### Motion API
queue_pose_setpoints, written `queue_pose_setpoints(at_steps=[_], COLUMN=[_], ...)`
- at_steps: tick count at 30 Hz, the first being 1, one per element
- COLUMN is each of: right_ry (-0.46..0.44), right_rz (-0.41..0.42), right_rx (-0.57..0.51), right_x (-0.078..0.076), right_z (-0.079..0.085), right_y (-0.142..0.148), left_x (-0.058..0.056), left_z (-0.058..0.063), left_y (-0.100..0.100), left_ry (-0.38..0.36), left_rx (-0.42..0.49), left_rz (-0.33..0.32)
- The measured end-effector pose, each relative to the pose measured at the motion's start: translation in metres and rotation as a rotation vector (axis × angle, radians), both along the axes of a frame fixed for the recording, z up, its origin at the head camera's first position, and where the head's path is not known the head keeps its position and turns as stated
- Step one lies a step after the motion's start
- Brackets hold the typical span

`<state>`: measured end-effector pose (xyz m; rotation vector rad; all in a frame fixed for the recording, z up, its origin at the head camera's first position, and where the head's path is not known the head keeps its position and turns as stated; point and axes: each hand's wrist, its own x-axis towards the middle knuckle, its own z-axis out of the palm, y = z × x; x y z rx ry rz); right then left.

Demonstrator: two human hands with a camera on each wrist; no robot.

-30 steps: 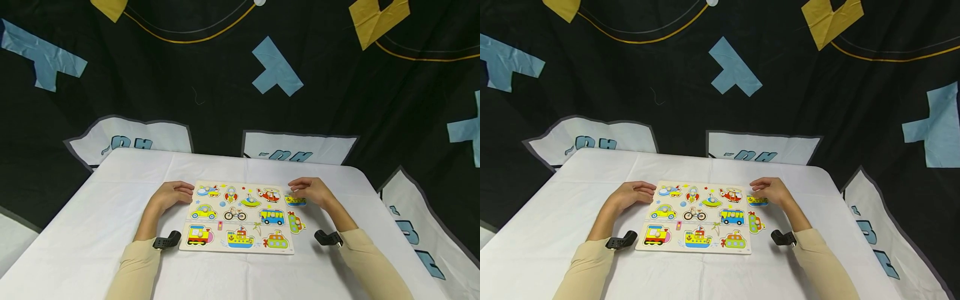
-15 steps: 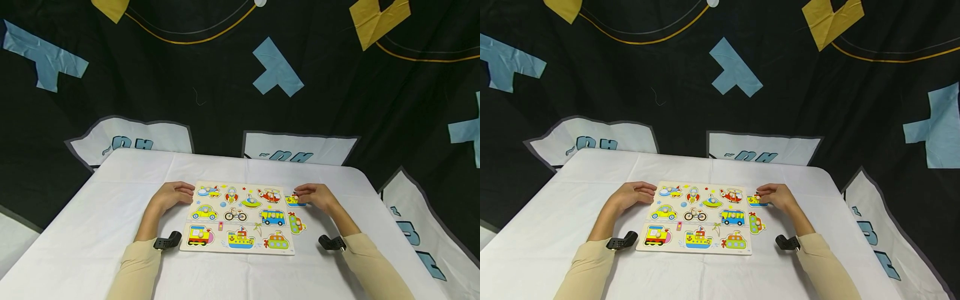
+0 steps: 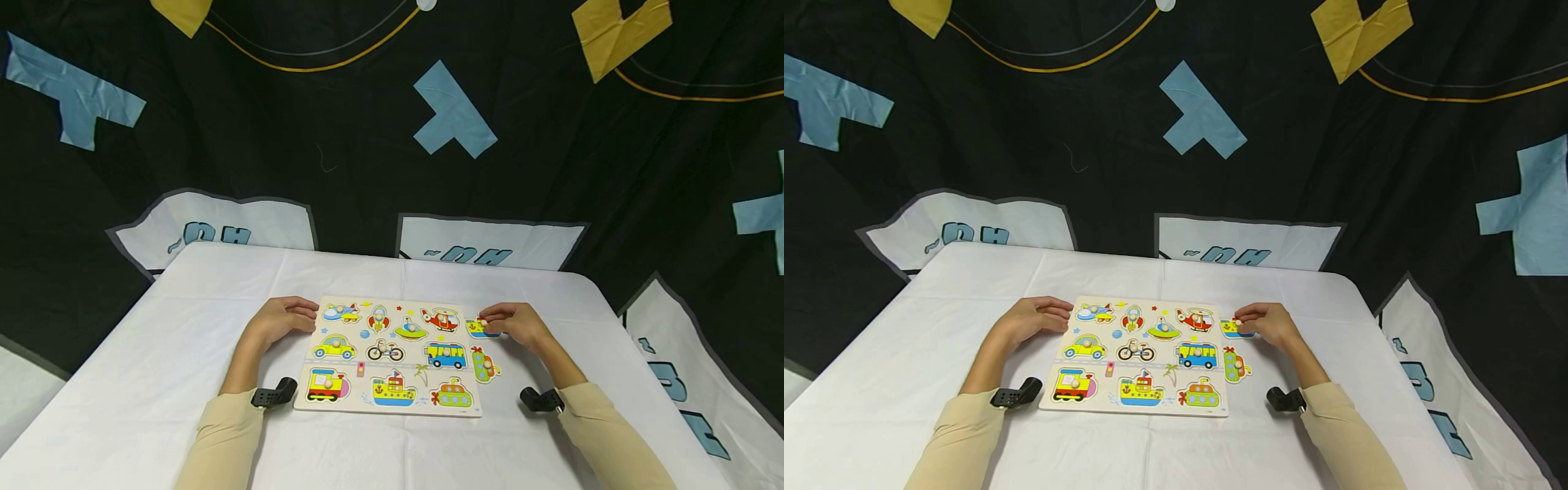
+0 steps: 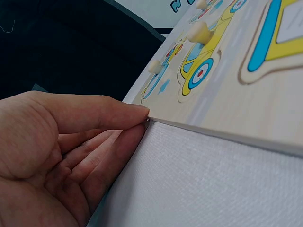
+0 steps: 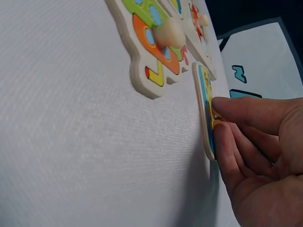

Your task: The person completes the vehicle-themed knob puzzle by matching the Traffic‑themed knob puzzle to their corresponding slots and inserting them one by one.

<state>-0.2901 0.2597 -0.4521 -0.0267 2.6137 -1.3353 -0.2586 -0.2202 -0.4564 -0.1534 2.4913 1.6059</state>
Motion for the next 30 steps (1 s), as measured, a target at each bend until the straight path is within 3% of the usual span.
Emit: queue_pose_setpoints(at_steps=[30], right_ry=[0.054], right_rz=[-0.008], right_rx=[0.085], right_x=[-0.0013], right_z=[-0.0058], right_y=[-0.0026], left_x=[-0.0005], left_z=[0.0002], left_y=[0.0005], left_ry=[-0.01], left_rx=[-0.02], left_rz=[0.004])
